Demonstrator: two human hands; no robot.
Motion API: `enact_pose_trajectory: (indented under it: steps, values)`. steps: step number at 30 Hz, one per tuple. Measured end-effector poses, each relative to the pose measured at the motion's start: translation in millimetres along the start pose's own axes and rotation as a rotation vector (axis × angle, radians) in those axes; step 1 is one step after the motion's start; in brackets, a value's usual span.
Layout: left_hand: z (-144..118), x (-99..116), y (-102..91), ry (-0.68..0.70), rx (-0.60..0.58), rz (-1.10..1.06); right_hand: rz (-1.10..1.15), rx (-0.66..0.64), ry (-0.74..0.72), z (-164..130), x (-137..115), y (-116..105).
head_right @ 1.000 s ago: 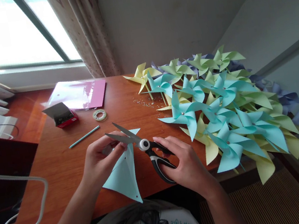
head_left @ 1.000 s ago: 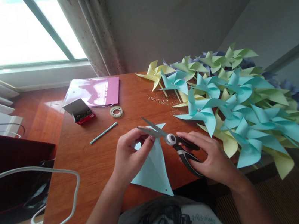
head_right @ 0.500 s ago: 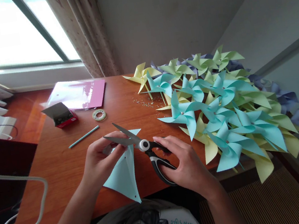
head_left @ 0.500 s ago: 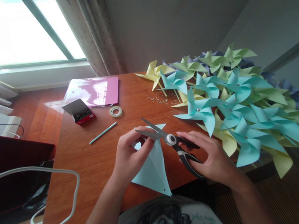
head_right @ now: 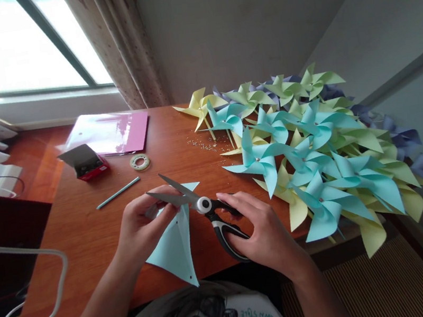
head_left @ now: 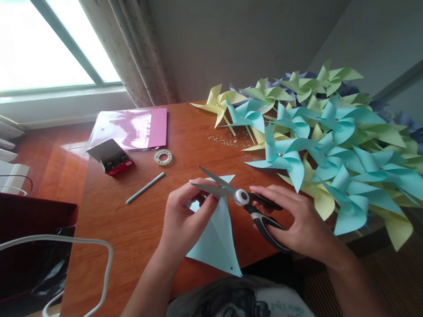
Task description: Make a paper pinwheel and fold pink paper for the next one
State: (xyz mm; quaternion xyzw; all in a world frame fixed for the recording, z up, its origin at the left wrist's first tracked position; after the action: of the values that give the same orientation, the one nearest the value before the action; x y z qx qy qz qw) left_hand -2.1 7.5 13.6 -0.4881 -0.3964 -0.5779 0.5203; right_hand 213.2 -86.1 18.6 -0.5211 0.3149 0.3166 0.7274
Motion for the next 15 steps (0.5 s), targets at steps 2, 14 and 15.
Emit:
enact_pose_trajectory:
  steps: [2, 14, 15]
  values:
    - [-0.3, -0.1, -0.4, -0.004, -0.001, 0.000, 0.006, -0.001, 0.003, 0.1, 0.0, 0.0]
    - [0.3, 0.7, 0.2, 0.008, 0.006, 0.052, -0.003, -0.005, -0.002, -0.7, 1.9, -0.8]
    - [0.1, 0.4, 0.0, 0.016, 0.004, 0.059, -0.014, 0.000, -0.005, -0.9, 2.0, -0.7]
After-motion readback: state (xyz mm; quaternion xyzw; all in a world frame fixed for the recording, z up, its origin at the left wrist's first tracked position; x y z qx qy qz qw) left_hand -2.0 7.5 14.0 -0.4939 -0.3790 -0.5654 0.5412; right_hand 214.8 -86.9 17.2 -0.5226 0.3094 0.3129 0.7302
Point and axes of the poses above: each hand's wrist, its own z-axis towards the middle knuckle, its own y-axis out of the palm, x = y × z, the point moved 1 cm from there along z, towards the middle knuckle, and after that the axes turned 13 degrees about x, right-handed, at the moved point
